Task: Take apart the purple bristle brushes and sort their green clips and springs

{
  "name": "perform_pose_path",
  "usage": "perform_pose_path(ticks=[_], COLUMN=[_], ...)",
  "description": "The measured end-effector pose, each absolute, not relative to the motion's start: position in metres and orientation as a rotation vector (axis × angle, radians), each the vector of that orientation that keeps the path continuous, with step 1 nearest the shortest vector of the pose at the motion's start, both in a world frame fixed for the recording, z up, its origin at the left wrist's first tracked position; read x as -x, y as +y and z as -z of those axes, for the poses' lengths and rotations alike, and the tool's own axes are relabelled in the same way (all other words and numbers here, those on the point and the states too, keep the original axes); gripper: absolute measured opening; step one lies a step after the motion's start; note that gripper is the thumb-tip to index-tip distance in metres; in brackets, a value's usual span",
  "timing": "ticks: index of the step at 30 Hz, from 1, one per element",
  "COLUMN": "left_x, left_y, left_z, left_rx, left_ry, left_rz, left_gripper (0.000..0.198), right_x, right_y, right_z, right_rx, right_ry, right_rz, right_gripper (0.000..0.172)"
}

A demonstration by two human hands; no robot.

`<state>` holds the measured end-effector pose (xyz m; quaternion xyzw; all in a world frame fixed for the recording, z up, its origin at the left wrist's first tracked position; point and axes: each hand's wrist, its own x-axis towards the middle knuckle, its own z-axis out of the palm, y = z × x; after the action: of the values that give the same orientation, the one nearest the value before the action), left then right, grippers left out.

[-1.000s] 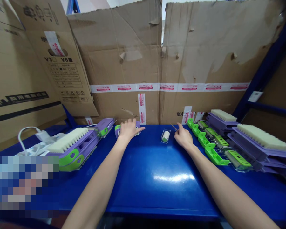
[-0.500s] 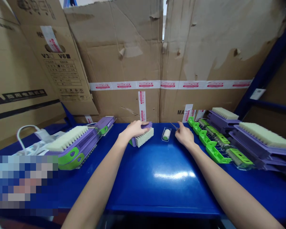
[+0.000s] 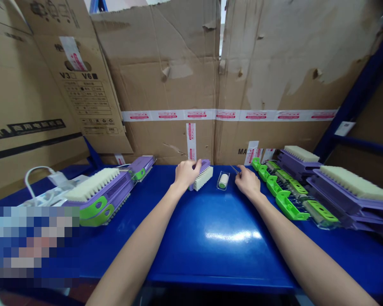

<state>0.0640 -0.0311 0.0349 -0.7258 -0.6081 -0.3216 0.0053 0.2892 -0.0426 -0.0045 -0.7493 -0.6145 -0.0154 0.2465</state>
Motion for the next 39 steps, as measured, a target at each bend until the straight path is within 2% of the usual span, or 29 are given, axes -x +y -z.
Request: perform_pose_path(ticks=[4,7,11,17,21,24,27,30,33,39], left_x=[-0.059,-0.057,-0.055,-0.047,-0.039,-0.028,-0.020,-0.021,-0.030,-0.040], left_y=[-0.029,-0.026,-0.019,-0.004,0.001,0.002,-0.001,-0.010,-0.020,-0.023], left_z=[-0.034,-0.030,-0.021,-0.012,-0.009,-0.010,-0.015,-0.021,-0.026,-0.025], left_rx=[2.429,2.527,2.600,2.631,2.623,2.563,2.571,2.631,2.651,2.595], left_ry=[-1.920,-1.926,-1.913,-1.954,-2.285,-2.410,-2.220,-2.000,-1.877,-1.447], left_rz=[0.894,0.868,1.003,1.335,1.430,1.353,1.235,0.894,0.575,0.615], left_gripper=[0.040,0.045,0.046,0.042,0.050,0.058,0.063,0.068,0.085,0.074], right_x=[-0.290,-0.291,-0.290,-0.282,-0.266,-0.259,-0.263,-0.272,-0.276,-0.270], right_y=[-0.042,-0.041,-0.041,-0.044,-0.048,-0.048,-0.044,-0.041,-0.040,-0.044], right_z=[0.007,0.009,0.009,0.006,0.008,0.011,0.013,0.017,0.019,0.014], right_rx=[2.086,2.094,2.058,1.527,1.351,1.443,1.567,1.643,1.654,1.461], right_ry=[-1.699,-1.725,-1.711,-1.885,-2.119,-2.147,-2.100,-2.038,-1.997,-2.016], right_rz=[0.057,0.103,0.154,0.219,0.169,0.153,0.177,0.203,0.216,0.322], right_gripper=[0.046,0.045,0.043,0.051,0.056,0.053,0.054,0.054,0.055,0.066])
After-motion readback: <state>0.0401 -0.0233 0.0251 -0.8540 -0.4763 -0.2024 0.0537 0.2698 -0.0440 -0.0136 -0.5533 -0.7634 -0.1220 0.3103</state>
